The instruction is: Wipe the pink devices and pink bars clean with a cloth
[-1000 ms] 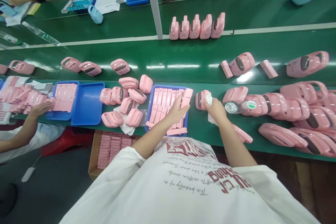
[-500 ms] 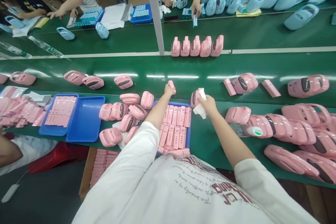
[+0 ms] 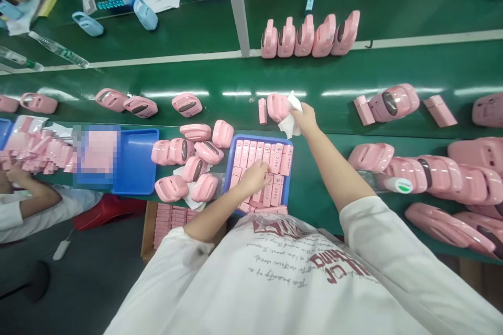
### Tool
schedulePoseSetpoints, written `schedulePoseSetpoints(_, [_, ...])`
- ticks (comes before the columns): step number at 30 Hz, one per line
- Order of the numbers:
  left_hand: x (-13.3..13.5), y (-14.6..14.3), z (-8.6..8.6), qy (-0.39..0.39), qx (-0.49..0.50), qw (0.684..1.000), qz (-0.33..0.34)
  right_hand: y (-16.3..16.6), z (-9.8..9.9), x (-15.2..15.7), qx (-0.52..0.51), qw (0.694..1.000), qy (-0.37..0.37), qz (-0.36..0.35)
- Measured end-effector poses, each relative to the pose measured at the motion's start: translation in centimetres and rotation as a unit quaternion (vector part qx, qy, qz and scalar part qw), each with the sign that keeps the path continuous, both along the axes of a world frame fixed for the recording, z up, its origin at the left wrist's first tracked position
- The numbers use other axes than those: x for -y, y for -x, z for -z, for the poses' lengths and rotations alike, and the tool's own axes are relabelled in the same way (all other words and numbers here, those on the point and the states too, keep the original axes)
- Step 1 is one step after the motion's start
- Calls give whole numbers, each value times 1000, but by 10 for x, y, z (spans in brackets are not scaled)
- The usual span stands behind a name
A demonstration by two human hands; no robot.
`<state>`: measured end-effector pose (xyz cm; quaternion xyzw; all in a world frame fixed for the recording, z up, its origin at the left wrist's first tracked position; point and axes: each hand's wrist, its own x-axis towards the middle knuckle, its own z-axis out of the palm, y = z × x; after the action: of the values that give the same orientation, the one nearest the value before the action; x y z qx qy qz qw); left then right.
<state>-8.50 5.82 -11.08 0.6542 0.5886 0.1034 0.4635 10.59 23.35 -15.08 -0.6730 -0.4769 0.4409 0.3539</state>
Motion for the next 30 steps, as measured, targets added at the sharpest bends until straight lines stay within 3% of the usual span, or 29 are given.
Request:
schedulePoseSetpoints(3, [66,-3,1,30,1,999,45,-5,-6,22,-56,998,-4,23])
schedulePoseSetpoints(6, [98,-10,12,35,-7,998,48,-13,-9,45,-114,993,-2,40])
schedulePoseSetpoints(12, [104,-25,25,55,-47,996,59,-24,-11,74,-25,999,28,-1])
schedulePoseSetpoints(19, [104,-13,5,85,-3,995,46,3,-7,58,114,987,28,-110])
schedulePoseSetpoints(23, [108,0,-5,99,68,992,-44,44,2,32,165,962,31,-217])
schedulePoseSetpoints(25, [108,3,-9,89,140,977,-135,65,8,21,185,946,46,-263])
schedulePoseSetpoints(27, [106,3,-16,78,248,930,-258,83,14,14,212,932,66,-287])
schedulePoseSetpoints(30, [99,2,-30,81,371,831,-406,100,17,8,259,920,87,-282])
